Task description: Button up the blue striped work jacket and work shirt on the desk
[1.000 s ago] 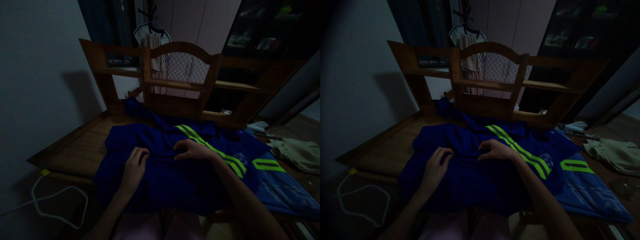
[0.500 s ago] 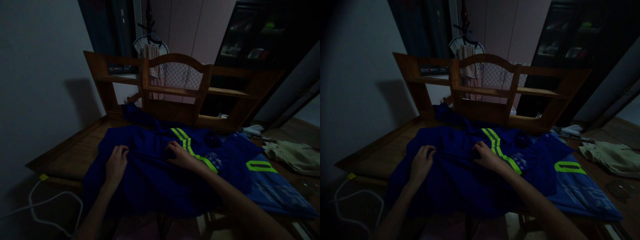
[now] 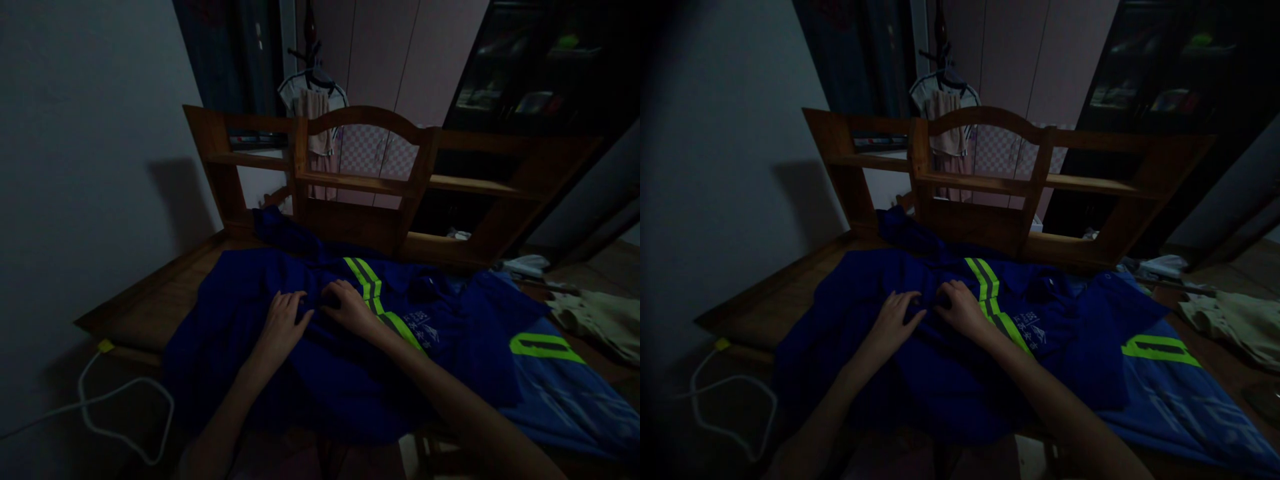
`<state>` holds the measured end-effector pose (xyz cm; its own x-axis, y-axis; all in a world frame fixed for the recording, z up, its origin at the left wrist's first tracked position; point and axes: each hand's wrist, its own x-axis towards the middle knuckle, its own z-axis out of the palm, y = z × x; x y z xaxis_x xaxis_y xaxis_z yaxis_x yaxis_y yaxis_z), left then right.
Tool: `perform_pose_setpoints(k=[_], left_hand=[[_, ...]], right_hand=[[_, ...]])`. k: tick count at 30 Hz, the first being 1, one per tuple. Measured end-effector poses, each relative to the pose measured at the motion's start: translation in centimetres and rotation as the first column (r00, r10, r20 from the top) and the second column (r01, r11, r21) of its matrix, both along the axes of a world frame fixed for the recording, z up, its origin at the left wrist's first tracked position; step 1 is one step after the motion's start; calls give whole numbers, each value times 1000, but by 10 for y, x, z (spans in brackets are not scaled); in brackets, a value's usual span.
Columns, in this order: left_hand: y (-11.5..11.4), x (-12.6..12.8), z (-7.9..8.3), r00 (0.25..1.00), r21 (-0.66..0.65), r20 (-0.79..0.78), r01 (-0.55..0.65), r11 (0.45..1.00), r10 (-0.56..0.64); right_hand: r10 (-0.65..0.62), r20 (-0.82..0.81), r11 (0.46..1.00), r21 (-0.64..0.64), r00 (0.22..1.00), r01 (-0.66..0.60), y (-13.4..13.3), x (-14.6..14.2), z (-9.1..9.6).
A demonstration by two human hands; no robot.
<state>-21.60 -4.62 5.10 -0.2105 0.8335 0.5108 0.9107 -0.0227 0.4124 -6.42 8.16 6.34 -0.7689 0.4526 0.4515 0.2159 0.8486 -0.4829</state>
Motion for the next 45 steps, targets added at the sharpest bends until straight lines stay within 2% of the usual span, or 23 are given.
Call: perform_pose_setpoints(k=[4,7,11,15,20,22,26,28,31,35,37,41,45], left_hand=[[4,-7,-11,995,-117,90,60,991,-49],[0,-6,-13,983,-143,179,59,988,-33],[-5,0,-14,946,-193,321,29,981,35],[-8,-2,-12,856,-264,515,125,956,30],[-5,-11,-13,741,-131,667,219,967,-77],[-3,-13,-16,720,-106,689,205,973,-77],[-3,-15,-19,689,-134,724,195,972,-38],[-5,-15,-17,670,-143,741,224,964,-46],[-7,-15,-9,631,-142,771,306,941,-89],[-8,-11,0,548,-164,834,367,916,-71],[-7,-8,1,511,-164,859,359,919,-47],[-3,-7,-2,488,-164,873,343,925,-26],[-3,-9,0,451,-162,891,420,893,-50]], right_hand=[[-15,-157,999,-42,987,8,-2,5,-6],[24,-216,993,-112,976,-49,-5,11,-5],[50,-189,986,-149,981,-79,-6,15,0],[34,-142,989,-139,989,-54,-5,17,1],[60,-68,992,-103,996,-67,-5,17,-2],[64,-71,990,-121,995,-73,-5,17,-2],[68,-103,977,-194,992,-87,-6,17,-3],[109,-98,950,-284,989,-132,-5,17,-5],[188,-76,876,-439,979,-202,-3,16,-8],[204,-84,790,-574,975,-215,-4,15,-6],[204,-118,749,-621,972,-232,-4,15,-4],[209,-157,697,-668,965,-260,-5,15,-2],[229,-155,654,-707,961,-270,-6,16,0]])
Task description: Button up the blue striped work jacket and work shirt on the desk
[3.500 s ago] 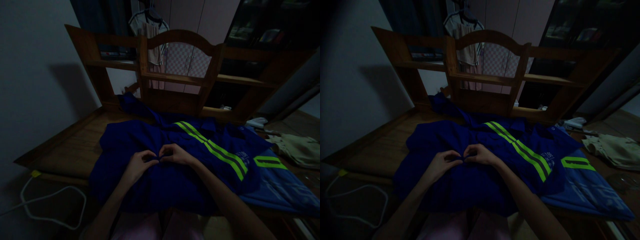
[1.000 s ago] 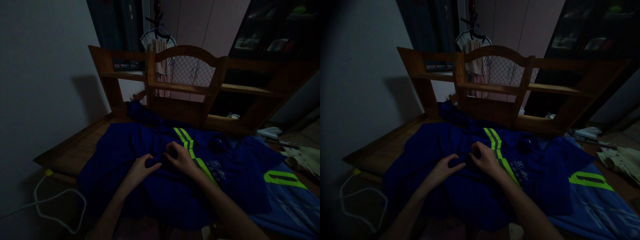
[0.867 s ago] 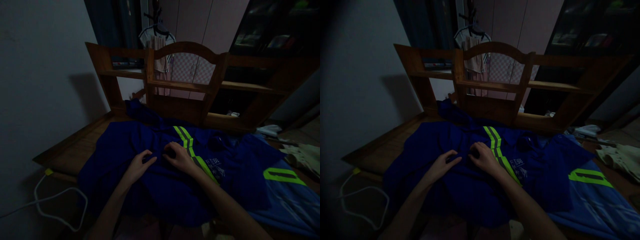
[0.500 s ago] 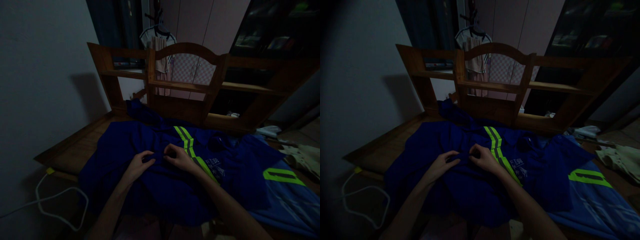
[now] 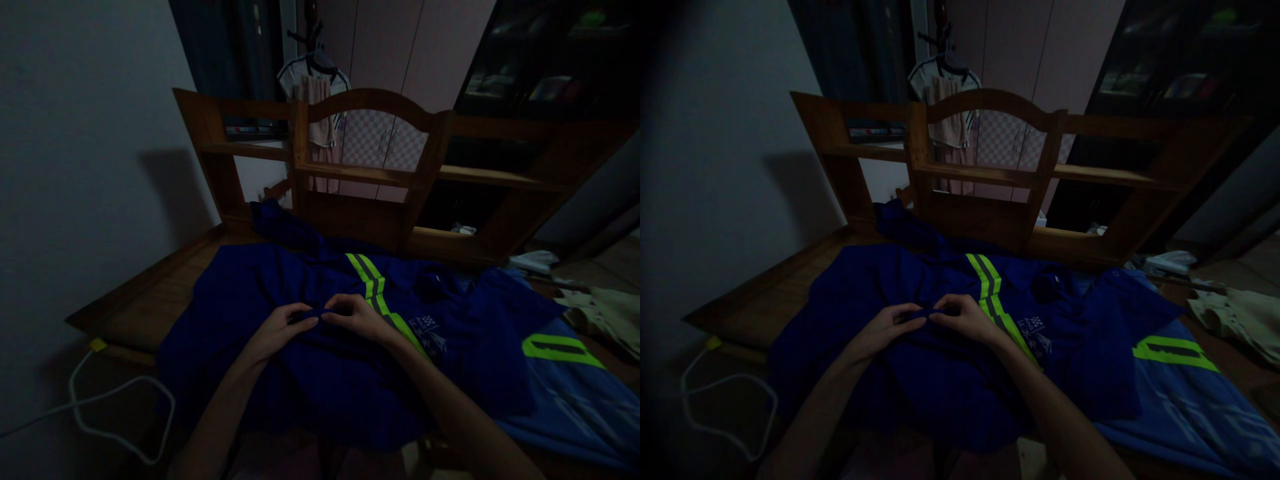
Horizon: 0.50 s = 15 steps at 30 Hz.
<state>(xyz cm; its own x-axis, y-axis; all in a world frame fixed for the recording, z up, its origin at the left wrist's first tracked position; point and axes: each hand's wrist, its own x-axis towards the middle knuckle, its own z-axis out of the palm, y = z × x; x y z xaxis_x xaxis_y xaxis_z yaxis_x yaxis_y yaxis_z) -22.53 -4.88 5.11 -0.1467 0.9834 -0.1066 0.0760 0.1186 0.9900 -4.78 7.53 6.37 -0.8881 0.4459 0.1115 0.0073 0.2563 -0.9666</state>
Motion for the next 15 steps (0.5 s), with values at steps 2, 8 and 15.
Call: perform_pose_setpoints(k=[2,8,15], left_hand=[[-1,-1,2,999,-3,26,31,1000,-31],[2,0,5,997,-39,72,14,999,-11],[3,-3,2,999,-26,24,38,999,-37]], right_hand=[[13,6,1000,-15,1000,-13,0,1,1],[26,2,999,30,1000,-26,1,-1,-3],[63,2,998,14,998,-63,0,0,-3]])
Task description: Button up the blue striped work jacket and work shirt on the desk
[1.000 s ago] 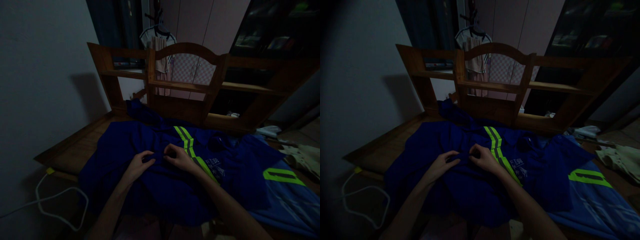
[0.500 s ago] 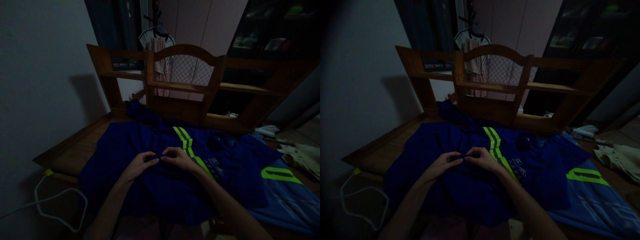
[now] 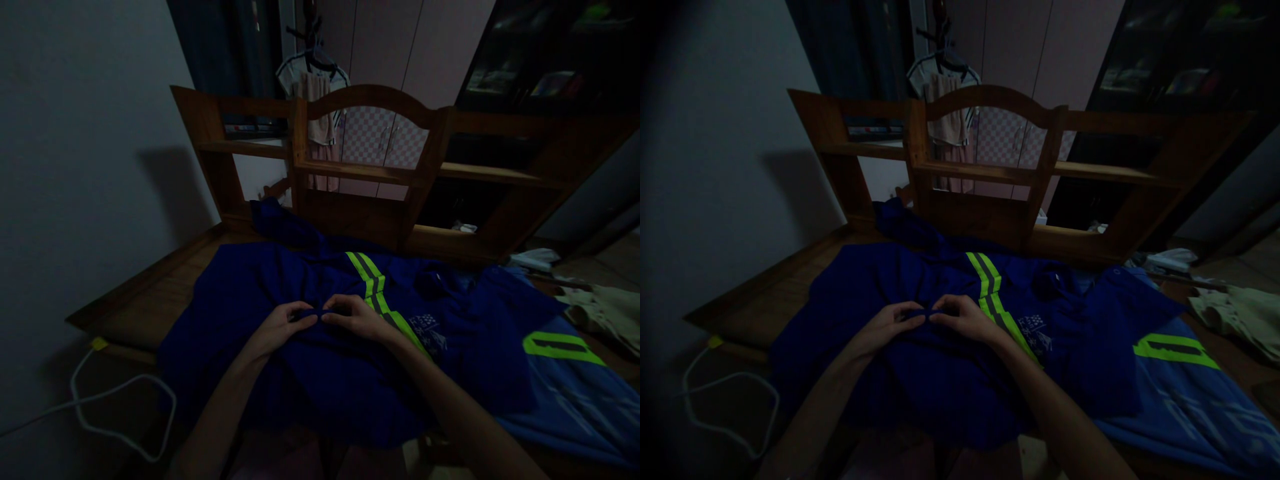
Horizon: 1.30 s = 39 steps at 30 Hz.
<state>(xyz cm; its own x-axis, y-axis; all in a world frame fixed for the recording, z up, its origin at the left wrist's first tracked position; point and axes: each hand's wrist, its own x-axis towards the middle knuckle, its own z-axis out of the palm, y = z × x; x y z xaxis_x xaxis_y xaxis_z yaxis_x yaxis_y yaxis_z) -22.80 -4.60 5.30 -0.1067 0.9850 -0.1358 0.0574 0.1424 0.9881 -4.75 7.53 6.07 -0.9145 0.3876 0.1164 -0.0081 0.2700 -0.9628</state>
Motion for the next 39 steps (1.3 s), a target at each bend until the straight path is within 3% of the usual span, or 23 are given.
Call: perform_pose_setpoints(k=[8,14,17,20,27,34,39], left_hand=[[-3,-4,4,979,53,-177,109,993,-98],[-4,0,8,995,58,-49,95,994,-92],[-4,2,5,999,45,-35,37,998,-35],[-5,5,2,988,103,-144,-47,994,61],[-8,15,-2,864,288,-412,-177,941,288],[-7,20,-7,853,354,-420,-160,921,310],[-10,23,-5,853,367,-420,-153,917,310]], right_hand=[[65,-12,997,-45,998,-66,3,2,-2],[47,-13,996,-81,999,-48,4,1,-1],[31,-16,995,-96,999,-32,4,0,-2],[17,-19,996,-92,1000,-18,5,-1,-4],[17,-14,993,-120,1000,-18,9,1,-7],[8,-25,992,-122,1000,-11,7,-1,-13],[-14,-67,999,-53,998,10,5,-3,-13]])
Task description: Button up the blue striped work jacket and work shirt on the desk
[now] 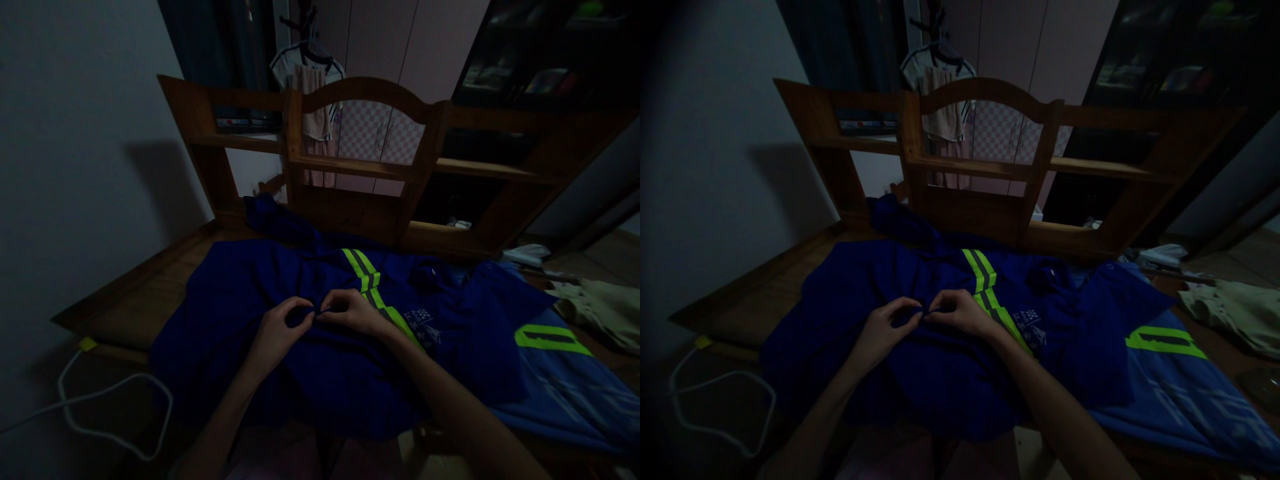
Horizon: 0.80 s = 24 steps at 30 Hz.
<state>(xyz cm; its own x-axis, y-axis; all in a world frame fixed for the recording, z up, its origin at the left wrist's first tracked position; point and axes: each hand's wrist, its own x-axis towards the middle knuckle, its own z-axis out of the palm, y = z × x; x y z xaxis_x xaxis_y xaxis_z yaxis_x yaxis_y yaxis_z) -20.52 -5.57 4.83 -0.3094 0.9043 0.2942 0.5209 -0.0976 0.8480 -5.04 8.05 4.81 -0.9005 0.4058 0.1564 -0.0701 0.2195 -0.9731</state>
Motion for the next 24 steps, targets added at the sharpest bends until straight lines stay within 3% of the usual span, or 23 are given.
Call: perform_pose_setpoints(k=[4,12,20,24], left_hand=[[-3,-2,1,999,-18,31,16,1000,-16],[0,-4,-12,969,-2,247,0,1000,1],[0,1,-13,996,38,78,-49,998,46],[-5,3,-13,984,105,-95,-142,984,152]], right_hand=[[-16,6,999,43,1000,16,0,0,1],[-37,33,999,36,999,36,-2,1,6],[7,65,1000,1,998,-7,-3,2,8],[4,113,990,138,994,-19,-4,7,17]])
